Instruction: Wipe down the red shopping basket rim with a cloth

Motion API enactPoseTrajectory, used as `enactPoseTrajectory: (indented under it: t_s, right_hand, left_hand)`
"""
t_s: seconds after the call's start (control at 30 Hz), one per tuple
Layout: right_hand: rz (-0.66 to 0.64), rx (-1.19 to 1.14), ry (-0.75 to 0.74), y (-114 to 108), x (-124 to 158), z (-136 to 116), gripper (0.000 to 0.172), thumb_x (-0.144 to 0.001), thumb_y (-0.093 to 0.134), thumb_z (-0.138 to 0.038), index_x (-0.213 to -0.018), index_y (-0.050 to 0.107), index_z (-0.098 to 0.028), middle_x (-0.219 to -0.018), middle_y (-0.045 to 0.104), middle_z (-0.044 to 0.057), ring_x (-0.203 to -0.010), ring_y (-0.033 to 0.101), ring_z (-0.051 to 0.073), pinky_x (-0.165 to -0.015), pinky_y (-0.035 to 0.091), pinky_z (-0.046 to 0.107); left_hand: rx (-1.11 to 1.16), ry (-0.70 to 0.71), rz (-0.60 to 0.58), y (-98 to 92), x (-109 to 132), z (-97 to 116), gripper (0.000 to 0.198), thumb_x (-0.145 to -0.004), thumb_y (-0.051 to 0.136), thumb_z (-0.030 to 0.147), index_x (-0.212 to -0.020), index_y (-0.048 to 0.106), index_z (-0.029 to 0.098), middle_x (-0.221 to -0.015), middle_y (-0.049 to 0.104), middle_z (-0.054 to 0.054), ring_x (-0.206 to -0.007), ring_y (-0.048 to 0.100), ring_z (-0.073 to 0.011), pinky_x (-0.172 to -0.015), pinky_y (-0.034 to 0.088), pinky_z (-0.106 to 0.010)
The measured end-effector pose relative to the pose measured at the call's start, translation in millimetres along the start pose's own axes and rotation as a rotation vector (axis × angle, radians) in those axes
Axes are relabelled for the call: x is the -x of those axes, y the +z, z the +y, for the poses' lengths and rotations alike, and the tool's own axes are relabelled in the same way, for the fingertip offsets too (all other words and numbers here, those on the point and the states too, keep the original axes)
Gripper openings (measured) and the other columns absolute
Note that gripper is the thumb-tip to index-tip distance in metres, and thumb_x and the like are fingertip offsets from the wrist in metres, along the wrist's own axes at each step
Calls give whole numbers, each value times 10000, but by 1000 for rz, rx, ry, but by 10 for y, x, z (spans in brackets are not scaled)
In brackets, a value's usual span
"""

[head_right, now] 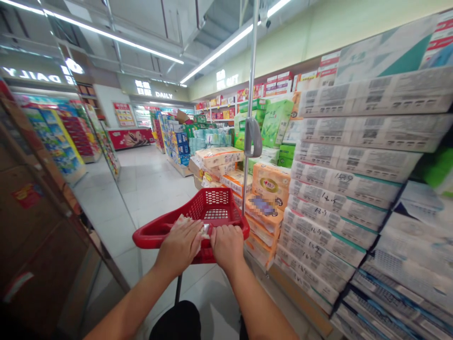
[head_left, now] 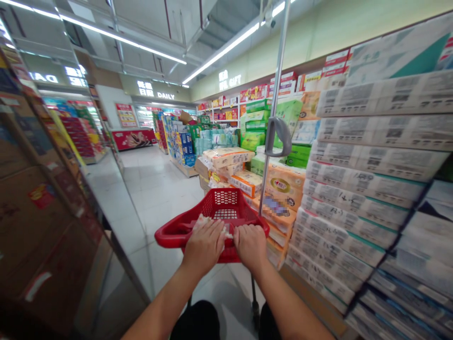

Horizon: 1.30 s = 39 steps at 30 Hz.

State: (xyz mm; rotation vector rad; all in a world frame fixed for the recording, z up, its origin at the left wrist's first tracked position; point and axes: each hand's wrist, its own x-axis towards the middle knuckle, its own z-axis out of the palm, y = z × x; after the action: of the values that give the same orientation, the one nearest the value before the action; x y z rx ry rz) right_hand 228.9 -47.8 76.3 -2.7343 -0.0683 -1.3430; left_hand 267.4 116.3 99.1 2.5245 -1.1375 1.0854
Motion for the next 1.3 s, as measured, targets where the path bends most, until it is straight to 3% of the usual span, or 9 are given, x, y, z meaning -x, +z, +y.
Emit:
enactPoseTrajectory:
  t_s: [0.1, 0.17, 0.27, 0.4, 0.63, 0.83, 0.93, 1.07, 1.3]
  right_hand:
    - [-6, 5, 7, 2, -4, -13, 278, -915, 429, -234, -676, 566, -193, -652, 609, 17, -665, 506, 162, -667, 220, 336]
    - [-13, 9, 4, -9, -1, -13, 281, -918, 425, -235, -676, 563, -195, -656, 609, 15, -663, 504, 160, -662, 215, 335]
    - [-21, 5, -7, -40, 10, 2, 272, -920, 424, -233, -689, 564, -197, -662, 609, 12, -659, 497, 156, -661, 211, 332]
    - [-20, -6, -31, -69, 14, 3, 263, -918, 425, -212, -693, 560, -196, -661, 604, 8, -654, 491, 151, -667, 215, 327]
    - [39, 2, -30, -19, -8, -90, 269, -908, 431, -228, -668, 550, -200, -637, 585, 9, -646, 481, 163, -661, 215, 335]
    - [45, -7, -19, -12, 23, -53, 255, -898, 444, -208, -668, 555, -196, -639, 587, 11, -651, 480, 155, -664, 217, 336]
    - [29, -6, -24, -24, 33, -42, 262, -905, 437, -212, -677, 564, -191, -645, 594, 12, -652, 482, 148, -662, 219, 326]
    - [22, 19, -11, -30, 18, -62, 277, -908, 426, -216, -671, 567, -192, -637, 591, 11, -647, 489, 151, -659, 227, 320]
    - [-4, -55, -38, -47, 52, -18, 255, -905, 438, -200, -703, 592, -179, -666, 611, 27, -669, 524, 151, -679, 271, 318]
  left_hand:
    - [7, -82, -240, -84, -299, -66, 305, -872, 422, 233, -1059, 653, 160, -1120, 667, -105, -1028, 602, -281, -909, 442, -490]
    - [-15, -181, -289, -91, -388, -25, 300, -881, 414, 262, -1031, 659, 176, -1052, 688, -105, -970, 618, -300, -845, 457, -515]
    - [-48, -264, -91, -17, -250, 153, 334, -906, 380, 268, -1083, 644, 165, -1059, 688, -106, -1021, 602, -295, -940, 392, -543]
    - [-61, 3, 154, 69, 108, 182, 396, -861, 421, 204, -1221, 576, 148, -1241, 611, -86, -1191, 513, -278, -1058, 318, -481]
    - [-143, -91, 49, 0, 125, -496, 345, -823, 420, 188, -1058, 655, 93, -1101, 670, -159, -998, 633, -284, -762, 530, -408]
    - [-136, -19, 256, 66, 226, -17, 376, -837, 467, 211, -1185, 601, 159, -1201, 635, -81, -1165, 535, -281, -1041, 357, -494]
    - [-81, -104, 153, 17, 76, 77, 333, -870, 437, 237, -1125, 636, 156, -1128, 671, -84, -1095, 582, -258, -1014, 382, -460]
    - [-21, -263, -141, -52, -261, 70, 361, -921, 350, 293, -1044, 667, 172, -1154, 653, -111, -1017, 616, -273, -926, 425, -481]
    - [40, -108, -3, 57, -145, 313, 410, -927, 347, 262, -1295, 522, 216, -1292, 576, -44, -1193, 504, -267, -1067, 290, -480]
